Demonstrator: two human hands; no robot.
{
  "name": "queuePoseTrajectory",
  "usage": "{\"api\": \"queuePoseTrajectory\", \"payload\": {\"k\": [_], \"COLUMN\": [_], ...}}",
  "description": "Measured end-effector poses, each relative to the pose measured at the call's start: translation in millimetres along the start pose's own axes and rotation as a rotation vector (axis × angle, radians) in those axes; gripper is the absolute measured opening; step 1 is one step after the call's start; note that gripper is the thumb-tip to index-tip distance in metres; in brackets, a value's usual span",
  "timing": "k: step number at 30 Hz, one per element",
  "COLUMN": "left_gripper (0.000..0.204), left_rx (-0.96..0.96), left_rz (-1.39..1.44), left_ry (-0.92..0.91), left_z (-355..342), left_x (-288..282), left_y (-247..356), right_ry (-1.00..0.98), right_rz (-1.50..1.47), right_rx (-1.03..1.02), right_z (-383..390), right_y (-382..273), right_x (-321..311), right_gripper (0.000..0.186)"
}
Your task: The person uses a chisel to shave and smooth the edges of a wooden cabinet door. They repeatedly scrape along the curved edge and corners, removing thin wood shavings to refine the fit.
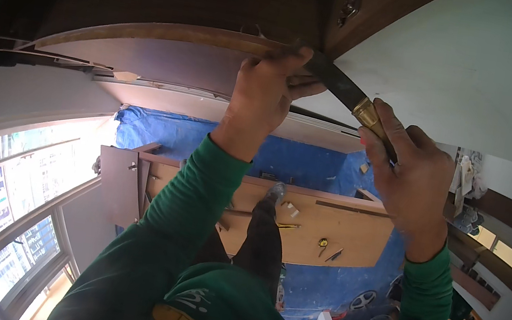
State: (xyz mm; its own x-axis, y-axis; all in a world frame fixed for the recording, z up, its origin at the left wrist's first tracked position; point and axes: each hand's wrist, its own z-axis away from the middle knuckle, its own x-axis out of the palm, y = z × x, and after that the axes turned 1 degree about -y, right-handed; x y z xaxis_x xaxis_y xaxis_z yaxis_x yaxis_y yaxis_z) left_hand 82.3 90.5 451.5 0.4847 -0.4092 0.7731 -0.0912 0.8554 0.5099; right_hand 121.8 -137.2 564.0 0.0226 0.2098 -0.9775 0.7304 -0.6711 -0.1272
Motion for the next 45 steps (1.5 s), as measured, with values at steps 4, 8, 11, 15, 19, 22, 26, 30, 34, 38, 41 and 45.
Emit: {"api": "queuePoseTrajectory", "payload": {"k": [4, 8, 11, 15, 19, 22, 26, 30, 34, 38, 41, 45], "left_gripper": [0.018, 0.018, 0.017, 0.016, 0.015, 0.015, 0.016, 0.016, 0.018, 0.019, 0.020, 0.019], "left_rx": [0.019, 0.013, 0.007, 0.034, 0.026, 0.030, 0.034, 0.026, 0.037, 0.046, 0.060, 0.040], "left_rz": [-0.048, -0.013, 0.011, -0.009, -0.039, -0.013, -0.007, -0.015, -0.030, -0.010, -0.021, -0.034], "left_ry": [-0.015, -0.040, -0.051, -0.033, -0.024, -0.024, -0.054, -0.042, -0.036, -0.030, -0.025, -0.058], "left_z": [-1, -1, -1, 0, -2, 1, 1, 1, 0, 3, 3, -2], "left_x": [1, -3, -9, -3, -3, -3, -11, -5, -8, -6, -6, -11], "left_y": [3, -1, -4, -2, 2, 2, -1, 2, 4, 5, 5, 8], "right_ry": [0.012, 0.018, -0.062, -0.007, -0.003, 0.008, 0.000, 0.028, 0.012, 0.010, 0.028, 0.017], "right_rz": [0.021, 0.059, 0.043, 0.011, 0.036, 0.063, 0.089, 0.068, 0.060, 0.059, 0.057, 0.071], "right_rx": [-0.013, -0.107, -0.061, -0.064, -0.053, -0.082, -0.103, -0.088, -0.069, -0.085, -0.108, -0.066], "right_z": [3, -4, -3, -4, -1, -6, -4, -3, -1, -5, -3, -6], "right_y": [-5, 5, 6, 4, -1, -1, 0, -2, -3, -3, -2, -10], "right_x": [0, -5, -10, -4, -4, -6, -5, -3, -2, -4, -1, -1], "right_gripper": [0.050, 0.051, 0.052, 0.052, 0.051, 0.050, 0.049, 0.050, 0.050, 0.050, 0.050, 0.050]}}
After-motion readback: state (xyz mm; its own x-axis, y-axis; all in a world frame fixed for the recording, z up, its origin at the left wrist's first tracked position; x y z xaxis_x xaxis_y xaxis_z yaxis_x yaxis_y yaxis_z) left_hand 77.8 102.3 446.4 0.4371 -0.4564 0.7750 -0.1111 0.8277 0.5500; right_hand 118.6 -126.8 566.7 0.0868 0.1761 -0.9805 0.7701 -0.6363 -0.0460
